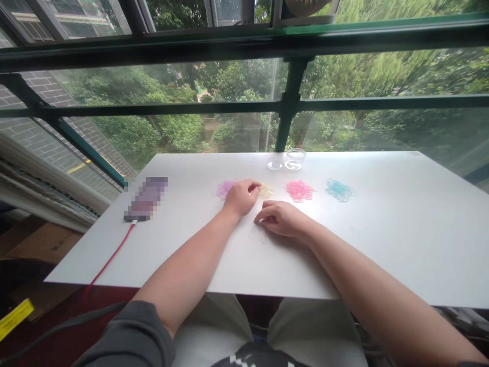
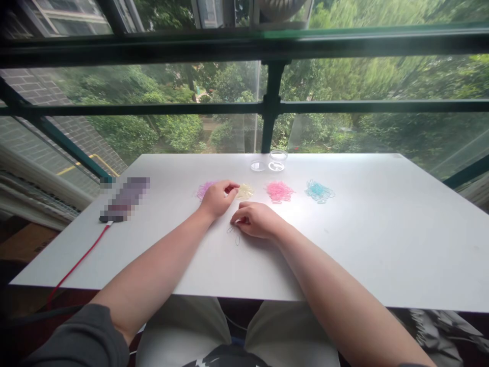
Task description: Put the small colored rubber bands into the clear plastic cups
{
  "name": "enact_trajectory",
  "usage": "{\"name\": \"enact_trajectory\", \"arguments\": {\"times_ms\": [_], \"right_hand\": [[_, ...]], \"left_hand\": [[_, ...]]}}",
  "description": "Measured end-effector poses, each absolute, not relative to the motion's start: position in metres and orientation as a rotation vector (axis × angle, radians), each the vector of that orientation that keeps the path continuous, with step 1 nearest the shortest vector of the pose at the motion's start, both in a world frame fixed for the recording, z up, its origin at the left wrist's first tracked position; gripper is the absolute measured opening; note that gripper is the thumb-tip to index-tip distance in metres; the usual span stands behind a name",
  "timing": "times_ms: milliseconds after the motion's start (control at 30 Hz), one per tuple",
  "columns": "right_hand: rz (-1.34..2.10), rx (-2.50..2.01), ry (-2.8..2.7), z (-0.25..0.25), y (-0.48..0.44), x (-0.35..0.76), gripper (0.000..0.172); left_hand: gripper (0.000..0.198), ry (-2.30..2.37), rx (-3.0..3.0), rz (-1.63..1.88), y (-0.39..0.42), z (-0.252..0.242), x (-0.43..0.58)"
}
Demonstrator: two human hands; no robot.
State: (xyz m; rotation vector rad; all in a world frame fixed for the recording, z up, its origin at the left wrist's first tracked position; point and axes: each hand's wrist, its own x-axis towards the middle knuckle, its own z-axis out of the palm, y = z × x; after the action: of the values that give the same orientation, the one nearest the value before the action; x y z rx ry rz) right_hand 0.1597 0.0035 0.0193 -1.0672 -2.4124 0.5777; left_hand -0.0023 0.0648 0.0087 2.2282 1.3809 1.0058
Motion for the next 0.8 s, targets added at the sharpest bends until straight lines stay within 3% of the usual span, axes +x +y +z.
{"name": "enact_trajectory", "arguments": {"times_ms": [333, 500, 800], "right_hand": [[0.514, -1.121, -2.403, 0.014, 0.005, 0.161, 0.008], [0.574, -1.211, -2.271, 0.014, 0.006, 0.167, 0.009], [0.536, -1.428, -2.193, 0.020, 0.003, 0.172, 0.010]], "left_hand": [[0.023, 1.209, 2.159, 0.909, 0.053, 0.016, -0.009], [0.027, 0.927, 2.110, 0.761, 0.047, 0.016, -0.011], [0.029, 0.869, 1.964, 0.698, 0.046, 0.010, -0.012]]}}
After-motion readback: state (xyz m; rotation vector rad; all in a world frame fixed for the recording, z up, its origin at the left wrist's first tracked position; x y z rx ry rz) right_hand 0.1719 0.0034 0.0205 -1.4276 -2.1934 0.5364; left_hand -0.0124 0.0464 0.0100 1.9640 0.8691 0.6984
